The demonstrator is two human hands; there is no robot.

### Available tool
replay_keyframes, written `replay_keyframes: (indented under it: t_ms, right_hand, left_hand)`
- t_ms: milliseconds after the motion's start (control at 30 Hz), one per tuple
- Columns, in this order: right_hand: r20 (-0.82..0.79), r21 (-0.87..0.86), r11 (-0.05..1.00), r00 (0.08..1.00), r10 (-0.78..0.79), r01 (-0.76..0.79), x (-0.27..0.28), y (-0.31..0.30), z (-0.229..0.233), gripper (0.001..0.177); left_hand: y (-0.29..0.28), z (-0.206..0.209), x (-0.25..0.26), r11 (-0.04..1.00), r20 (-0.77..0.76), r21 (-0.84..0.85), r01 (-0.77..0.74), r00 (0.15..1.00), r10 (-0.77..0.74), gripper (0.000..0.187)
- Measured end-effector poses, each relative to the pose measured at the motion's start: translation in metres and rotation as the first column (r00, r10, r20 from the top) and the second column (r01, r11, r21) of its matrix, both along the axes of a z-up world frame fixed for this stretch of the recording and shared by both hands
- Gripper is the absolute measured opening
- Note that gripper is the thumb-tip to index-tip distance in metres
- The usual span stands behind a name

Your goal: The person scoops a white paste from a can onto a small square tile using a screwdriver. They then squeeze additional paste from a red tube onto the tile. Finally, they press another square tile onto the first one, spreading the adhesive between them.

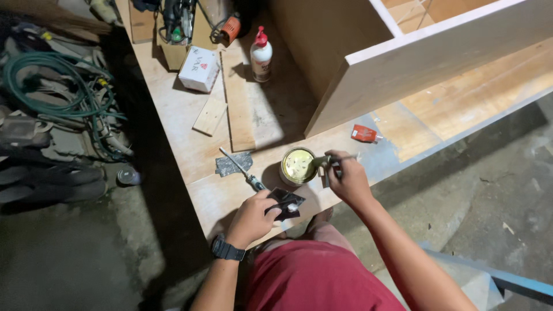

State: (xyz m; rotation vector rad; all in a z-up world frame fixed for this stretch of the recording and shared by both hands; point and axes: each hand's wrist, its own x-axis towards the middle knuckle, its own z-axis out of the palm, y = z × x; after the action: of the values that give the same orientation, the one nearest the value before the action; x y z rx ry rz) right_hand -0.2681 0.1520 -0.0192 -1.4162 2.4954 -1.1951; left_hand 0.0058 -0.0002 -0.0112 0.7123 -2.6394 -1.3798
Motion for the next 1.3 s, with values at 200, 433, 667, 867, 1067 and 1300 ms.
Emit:
replay_keyframes:
  t_ms: [200,433,667,867,1067,1300]
  right_hand:
    - [-0.004,0.095,0.994,0.998,0.06,-0.06,0.023,0.007,0.019,0.031]
    - [0.025,0.071,0.984,0.986,0.164,-0.165,0.039,0.001,0.024,0.03]
    - [-0.046,0.257,0.935,0.964,0.263,-0.243,-0.023,0.005,0.051,0.035]
    - [-0.245,0.677,0.735,0.93,0.274,-0.038,-0.144,0.014,-0.041,0.035]
    - [-0.246,0.859,0.511,0.907,0.341,0.041,-0.166,-0.018,-0.105,0.034]
    - [-0.127,0.728,0.683,0.968,0.217,-0.058,-0.155,-0.032,-0.109,0.031]
  left_hand:
    - [0.001,0.003,-0.005,0.999,0.02,-0.013,0.038,0.999,-0.037,0.011]
    - [0.0,0.007,-0.005,0.999,0.045,0.042,0.008,0.999,-0.01,0.013]
    - [0.0,0.005,0.0,0.995,0.056,0.066,-0.078,0.996,0.075,0.014]
    - [0.007,0.024,-0.007,0.979,0.05,0.119,-0.164,0.986,0.159,0.012]
    - [0.018,0.037,-0.033,0.986,-0.034,0.101,-0.132,0.99,0.136,0.01]
    - [0.029,0.06,-0.063,0.999,-0.126,-0.037,-0.001,0.992,-0.004,0.012]
